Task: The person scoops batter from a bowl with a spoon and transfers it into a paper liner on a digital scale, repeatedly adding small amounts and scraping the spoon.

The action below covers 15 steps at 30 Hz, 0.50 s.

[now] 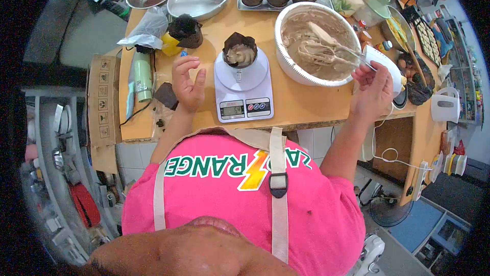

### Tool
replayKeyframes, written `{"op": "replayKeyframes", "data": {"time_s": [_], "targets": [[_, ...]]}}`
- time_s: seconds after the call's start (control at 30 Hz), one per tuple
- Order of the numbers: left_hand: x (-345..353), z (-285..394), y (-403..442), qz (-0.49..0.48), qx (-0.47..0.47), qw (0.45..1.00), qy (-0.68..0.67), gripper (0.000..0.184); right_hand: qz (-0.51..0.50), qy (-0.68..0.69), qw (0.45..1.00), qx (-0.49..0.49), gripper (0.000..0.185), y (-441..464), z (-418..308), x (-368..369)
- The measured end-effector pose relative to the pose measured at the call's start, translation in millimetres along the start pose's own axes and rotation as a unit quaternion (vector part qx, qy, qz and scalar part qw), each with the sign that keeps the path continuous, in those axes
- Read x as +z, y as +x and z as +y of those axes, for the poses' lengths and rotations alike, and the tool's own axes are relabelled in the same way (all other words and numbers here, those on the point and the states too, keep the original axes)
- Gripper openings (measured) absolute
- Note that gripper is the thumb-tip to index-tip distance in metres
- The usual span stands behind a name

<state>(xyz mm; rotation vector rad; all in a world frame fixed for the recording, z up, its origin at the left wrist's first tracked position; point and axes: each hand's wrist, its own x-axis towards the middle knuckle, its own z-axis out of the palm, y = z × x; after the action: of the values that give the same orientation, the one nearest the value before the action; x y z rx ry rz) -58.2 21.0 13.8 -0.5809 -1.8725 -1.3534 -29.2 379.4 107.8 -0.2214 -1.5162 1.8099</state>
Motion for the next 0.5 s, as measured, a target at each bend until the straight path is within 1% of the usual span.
{"op": "replayKeyframes", "data": {"time_s": [0.03, 0.1, 0.13, 0.17, 0.2, 0.23, 0.3, 0.33, 0.37, 0.43, 0.47, 0.5], "targets": [[0.3, -0.2, -0.1, 0.000, 0.000, 1.000, -0.003, 0.023, -0.002, 0.002, 1.000, 0.000, 0.026, -0.7, 2.7, 7.4], [0.0, 0.8, 0.2, -0.001, -0.001, 1.000, -0.007, 0.023, -0.041, -0.099, 0.984, -0.139, 0.022, -2.5, 7.4, 19.2], [-0.2, 2.6, 1.6, -0.004, 0.005, 1.000, -0.002, 0.023, -0.041, -0.101, 0.984, -0.140, 0.022, -0.9, 10.7, 22.6], [0.0, 3.7, 2.6, -0.007, 0.012, 1.000, 0.002, 0.023, -0.078, -0.193, 0.959, -0.191, 0.020, 1.3, 14.5, 25.8], [0.3, 4.1, 2.6, -0.007, 0.012, 1.000, 0.001, 0.023, -0.115, -0.282, 0.922, -0.239, 0.017, 2.2, 16.9, 26.8], [0.2, 4.4, 2.6, -0.006, 0.014, 1.000, 0.002, 0.023, -0.115, -0.283, 0.922, -0.240, 0.017, 2.1, 17.9, 26.4], [-1.3, 4.1, 3.5, -0.002, 0.016, 1.000, 0.005, 0.023, -0.189, -0.398, 0.863, -0.248, 0.014, 2.5, 22.1, 27.0], [-2.1, 3.6, 4.1, 0.000, 0.014, 1.000, 0.005, 0.023, -0.177, -0.403, 0.855, -0.273, 0.014, 1.3, 26.9, 26.5], [-2.6, 3.3, 3.9, 0.001, 0.012, 1.000, 0.005, 0.023, -0.179, -0.402, 0.855, -0.273, 0.014, 1.4, 26.9, 26.1], [-2.3, 2.6, 2.4, 0.002, 0.008, 1.000, -0.001, 0.023, -0.192, -0.403, 0.836, -0.318, 0.015, -2.5, 19.3, 26.5], [-1.4, 2.2, 2.0, 0.003, 0.005, 1.000, -0.008, 0.022, -0.191, -0.405, 0.836, -0.317, 0.015, -4.8, 15.0, 26.9], [-0.8, 3.9, 2.8, 0.002, 0.005, 1.000, -0.010, 0.022, -0.183, -0.391, 0.850, -0.302, 0.015, -6.9, 10.2, 27.4]]}}
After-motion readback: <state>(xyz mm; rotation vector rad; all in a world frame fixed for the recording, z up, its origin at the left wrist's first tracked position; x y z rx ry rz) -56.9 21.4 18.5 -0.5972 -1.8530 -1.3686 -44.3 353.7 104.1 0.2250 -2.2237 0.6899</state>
